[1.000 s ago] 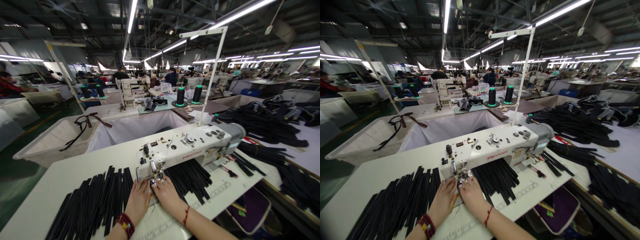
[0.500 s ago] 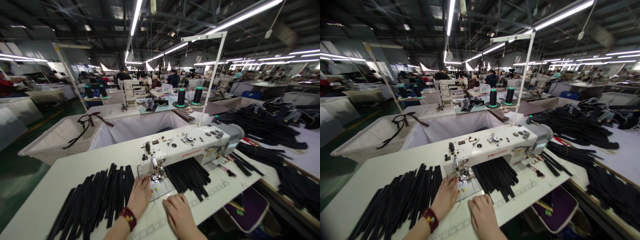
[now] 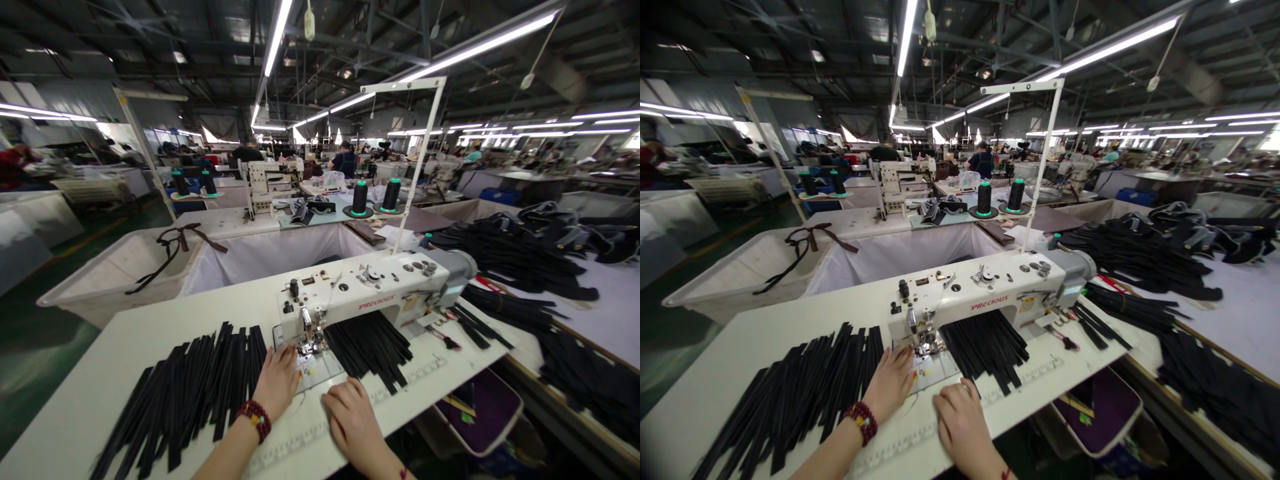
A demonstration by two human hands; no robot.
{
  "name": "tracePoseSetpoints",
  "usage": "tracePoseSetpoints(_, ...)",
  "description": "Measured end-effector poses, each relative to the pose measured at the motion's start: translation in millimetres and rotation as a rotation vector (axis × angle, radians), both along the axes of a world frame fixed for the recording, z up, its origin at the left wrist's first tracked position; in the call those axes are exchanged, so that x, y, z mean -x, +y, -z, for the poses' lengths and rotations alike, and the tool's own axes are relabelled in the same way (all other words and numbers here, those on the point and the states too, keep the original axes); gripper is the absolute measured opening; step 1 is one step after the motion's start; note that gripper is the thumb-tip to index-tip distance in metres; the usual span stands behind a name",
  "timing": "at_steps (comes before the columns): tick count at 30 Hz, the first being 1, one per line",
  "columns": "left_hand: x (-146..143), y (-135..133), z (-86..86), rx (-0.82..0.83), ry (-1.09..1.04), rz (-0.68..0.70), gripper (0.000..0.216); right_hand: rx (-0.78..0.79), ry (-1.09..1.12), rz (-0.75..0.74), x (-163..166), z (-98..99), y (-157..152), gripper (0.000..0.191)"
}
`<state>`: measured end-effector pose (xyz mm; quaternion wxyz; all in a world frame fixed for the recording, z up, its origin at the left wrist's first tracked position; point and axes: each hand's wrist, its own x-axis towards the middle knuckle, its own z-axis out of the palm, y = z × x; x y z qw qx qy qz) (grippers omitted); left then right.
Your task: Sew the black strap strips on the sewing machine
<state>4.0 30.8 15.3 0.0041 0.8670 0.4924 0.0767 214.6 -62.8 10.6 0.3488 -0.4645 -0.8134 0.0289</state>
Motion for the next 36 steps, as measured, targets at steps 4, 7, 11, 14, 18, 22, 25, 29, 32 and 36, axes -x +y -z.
tracePoseSetpoints(4, 10.5, 4.5, 0.2, 0.000, -0.018, 0.047, 0.041, -0.018, 0.014, 0.111, -15.2, 4.7, -1.5, 0.034)
tracePoseSetpoints(7, 21.0, 17.7, -7.3, -0.008, -0.063, 0.100, 0.036, -0.043, -0.056, 0.311, -36.9, 13.8, -4.7, 0.029)
tracePoseSetpoints(11, 22.9, 43.3, -19.9, -0.050, -0.097, 0.119, 0.032, -0.022, -0.162, 0.504, -54.9, 24.7, -7.0, 0.011)
tracePoseSetpoints(14, 17.9, 53.3, -23.8, -0.041, -0.087, 0.151, 0.026, -0.031, -0.236, 0.482, -53.9, 26.4, -2.8, 0.013)
tracePoseSetpoints(18, 27.0, 43.8, -24.7, -0.034, -0.051, 0.153, 0.026, -0.065, -0.254, 0.448, -52.5, 21.6, 5.9, 0.022)
tracePoseSetpoints(22, 55.0, 16.3, -27.2, -0.053, 0.022, 0.097, 0.031, -0.089, -0.197, 0.386, -65.5, 9.2, 1.1, 0.024)
tracePoseSetpoints(25, 63.5, -9.3, -26.3, -0.062, 0.006, 0.060, 0.034, -0.150, -0.055, 0.193, -72.2, 0.9, -16.8, 0.024)
tracePoseSetpoints(29, 42.9, -39.4, -16.3, -0.017, -0.092, 0.124, 0.044, -0.200, -0.008, -0.160, -51.6, 13.2, -48.5, 0.028)
tracePoseSetpoints(32, 25.2, -51.9, -6.8, -0.025, -0.141, 0.177, 0.045, -0.188, -0.033, -0.171, -21.6, 33.0, -59.5, 0.026)
tracePoseSetpoints(36, 21.0, -51.3, -1.4, -0.059, -0.137, 0.152, 0.044, -0.225, 0.016, -0.214, 3.8, 37.0, -40.9, 0.021)
